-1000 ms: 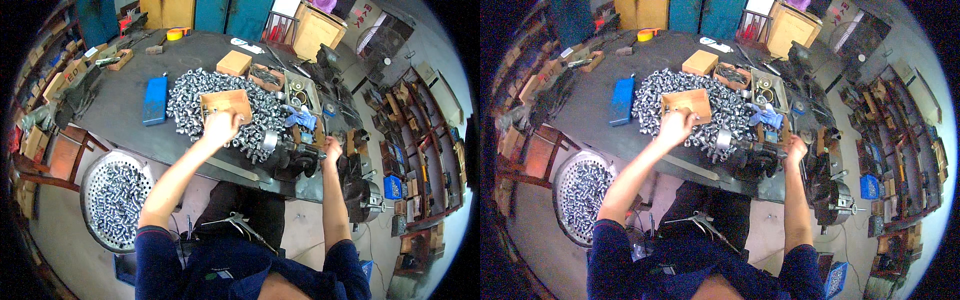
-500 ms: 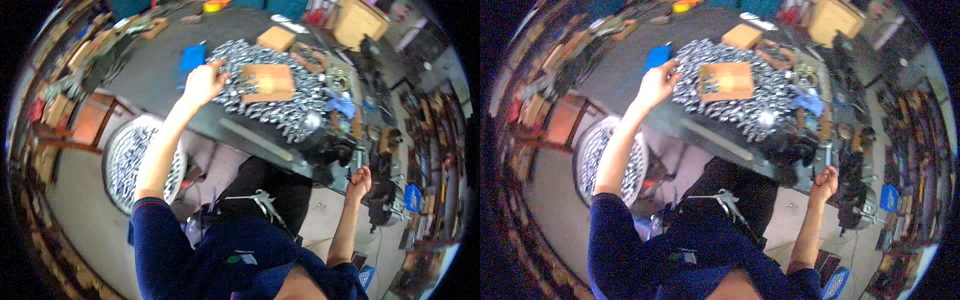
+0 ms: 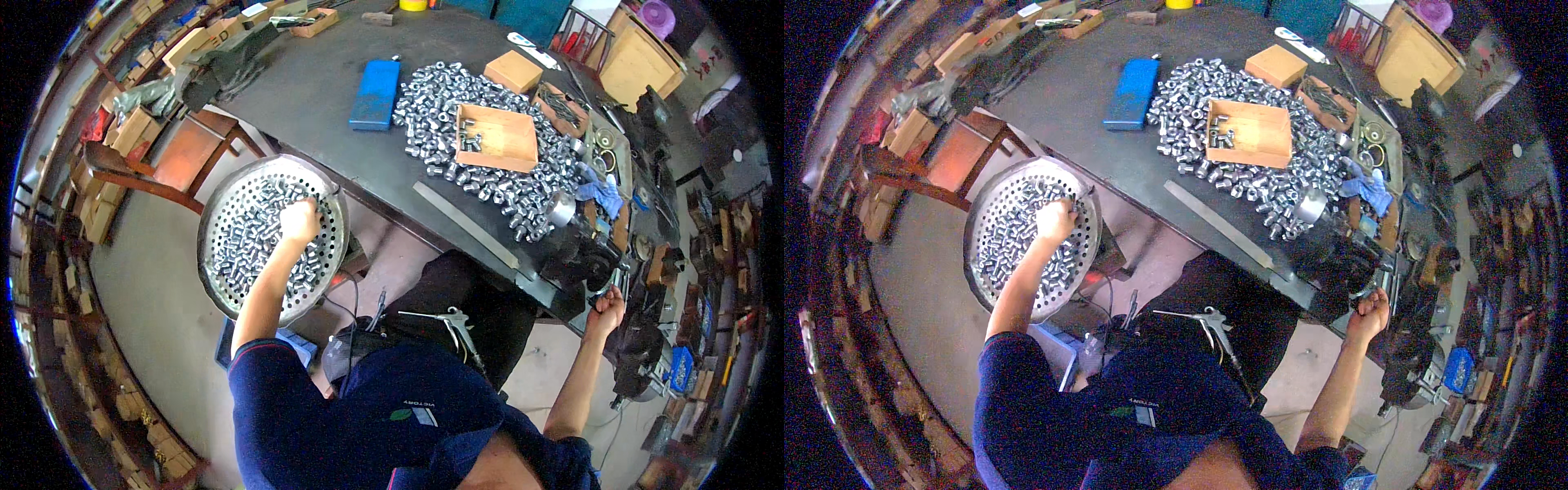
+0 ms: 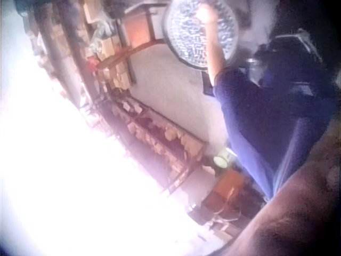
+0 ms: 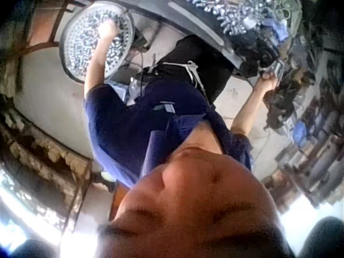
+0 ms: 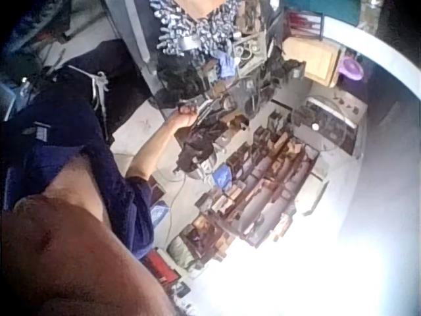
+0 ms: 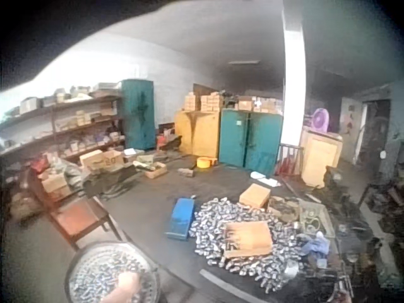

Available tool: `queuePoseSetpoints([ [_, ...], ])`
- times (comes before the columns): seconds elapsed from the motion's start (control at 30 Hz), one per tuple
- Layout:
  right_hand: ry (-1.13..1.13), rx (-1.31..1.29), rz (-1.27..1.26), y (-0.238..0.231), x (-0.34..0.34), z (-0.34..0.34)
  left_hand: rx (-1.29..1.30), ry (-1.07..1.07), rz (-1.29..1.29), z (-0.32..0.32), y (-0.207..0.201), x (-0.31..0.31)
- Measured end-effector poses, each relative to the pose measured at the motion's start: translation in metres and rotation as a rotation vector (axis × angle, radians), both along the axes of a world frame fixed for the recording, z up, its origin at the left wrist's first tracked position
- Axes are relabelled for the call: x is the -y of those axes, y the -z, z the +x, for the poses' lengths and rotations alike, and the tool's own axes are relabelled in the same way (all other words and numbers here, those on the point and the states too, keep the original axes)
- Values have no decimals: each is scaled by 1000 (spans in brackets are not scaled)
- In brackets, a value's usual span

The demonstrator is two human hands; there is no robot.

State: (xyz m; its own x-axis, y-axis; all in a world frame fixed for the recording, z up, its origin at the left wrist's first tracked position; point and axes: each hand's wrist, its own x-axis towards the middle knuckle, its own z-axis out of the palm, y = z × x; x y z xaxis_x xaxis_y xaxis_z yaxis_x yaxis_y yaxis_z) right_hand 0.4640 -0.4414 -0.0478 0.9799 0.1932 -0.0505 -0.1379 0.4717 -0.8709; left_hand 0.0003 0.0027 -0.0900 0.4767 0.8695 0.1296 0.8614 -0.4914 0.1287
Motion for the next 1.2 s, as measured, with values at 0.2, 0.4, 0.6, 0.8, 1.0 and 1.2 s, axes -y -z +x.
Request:
queuePoseSetpoints([
  [0.2,-32,71,-12,1,8,-4,-40,142,76,6,-8,5],
  [0.4,43,28,3,1,6,-7,-151,144,-25,15,-13,-6],
  [0.6,23,-38,46,-7,-3,-11,971,70,-851,40,-63,17],
  [0.8,4,35,26,-4,6,-12,1171,627,-1241,181,-128,86],
  [1.0,9,-4,15,-9,-1,-15,1127,770,-1377,272,-141,120],
  [1.2,63,-49,-12,-15,-3,-20,1014,784,-1340,291,-141,122],
])
